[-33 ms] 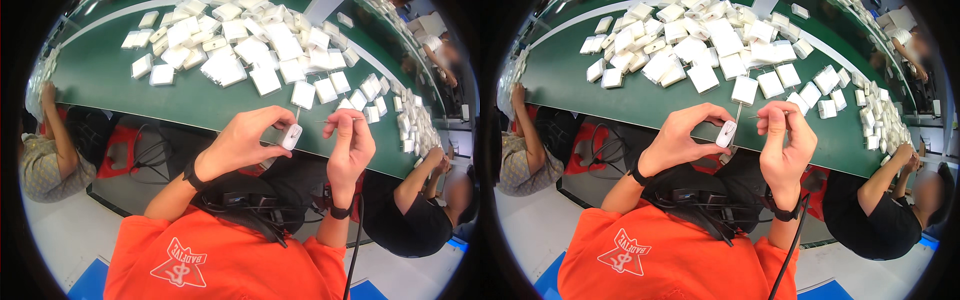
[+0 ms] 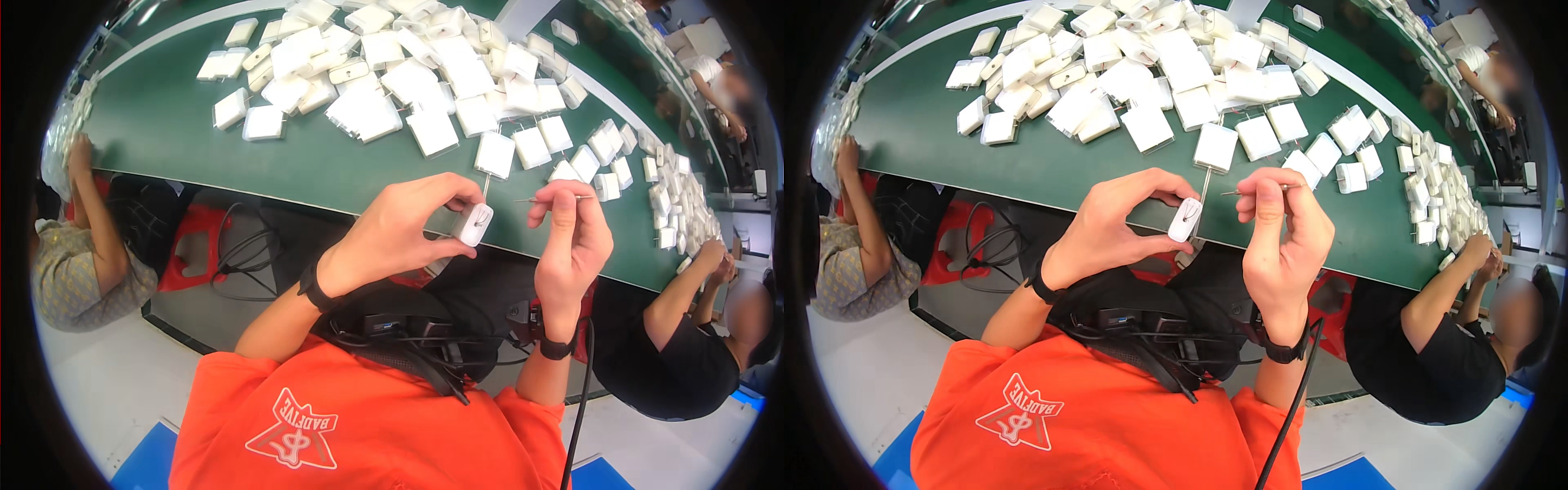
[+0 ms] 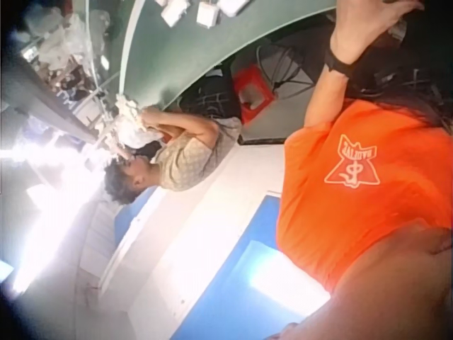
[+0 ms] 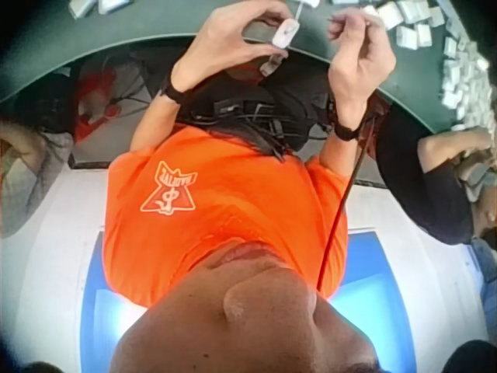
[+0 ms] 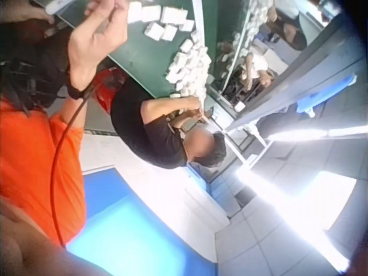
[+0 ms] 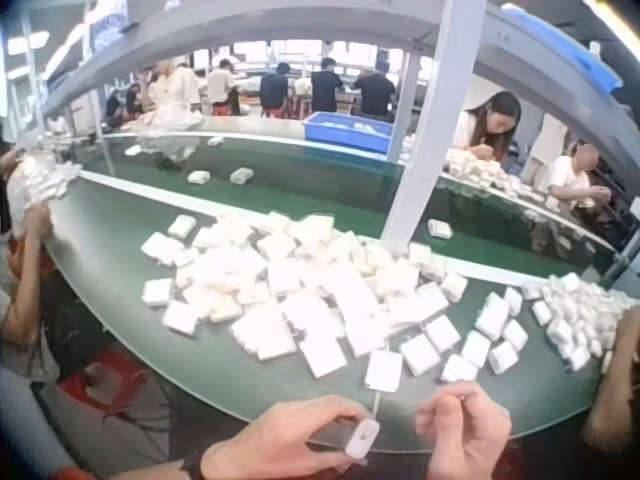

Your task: Inspecting and cleaning white power adapters at an assembly line workstation using a pick tool.

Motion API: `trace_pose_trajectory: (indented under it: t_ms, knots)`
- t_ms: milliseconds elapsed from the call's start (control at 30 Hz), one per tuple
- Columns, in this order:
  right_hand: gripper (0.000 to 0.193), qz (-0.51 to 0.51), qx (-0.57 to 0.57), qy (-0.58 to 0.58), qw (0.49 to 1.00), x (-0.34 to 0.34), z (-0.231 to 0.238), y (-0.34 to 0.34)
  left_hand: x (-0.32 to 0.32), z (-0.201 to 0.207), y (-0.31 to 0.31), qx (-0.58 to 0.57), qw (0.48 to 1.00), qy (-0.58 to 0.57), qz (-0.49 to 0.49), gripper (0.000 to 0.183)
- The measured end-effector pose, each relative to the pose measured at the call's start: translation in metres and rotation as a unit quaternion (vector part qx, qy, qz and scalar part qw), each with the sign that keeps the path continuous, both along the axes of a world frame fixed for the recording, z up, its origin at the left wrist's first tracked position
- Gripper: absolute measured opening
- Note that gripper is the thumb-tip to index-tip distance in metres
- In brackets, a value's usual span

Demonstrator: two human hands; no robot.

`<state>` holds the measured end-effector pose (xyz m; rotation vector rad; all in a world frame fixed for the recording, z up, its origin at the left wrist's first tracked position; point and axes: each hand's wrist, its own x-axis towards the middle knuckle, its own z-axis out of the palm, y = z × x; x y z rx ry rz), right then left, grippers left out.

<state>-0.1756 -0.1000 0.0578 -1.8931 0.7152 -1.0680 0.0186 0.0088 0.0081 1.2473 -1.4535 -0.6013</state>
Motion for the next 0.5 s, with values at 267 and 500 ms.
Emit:
trace_pose_trajectory:
  t_ms: [267, 500]
  knots:
    - [0.017, 0.088, -0.035, -0.005, 0.995, -0.0048, -0.009, 0.0014, 0.0007, -0.0012, -0.0011, 0.005, 1.0, -0.002, -0.01, 0.045]
    - [0.011, 0.107, -0.052, 0.004, 0.993, -0.0056, -0.0081, 0.004, 0.0015, -0.0022, 0.0005, 0.002, 1.0, -0.018, -0.009, 0.044]
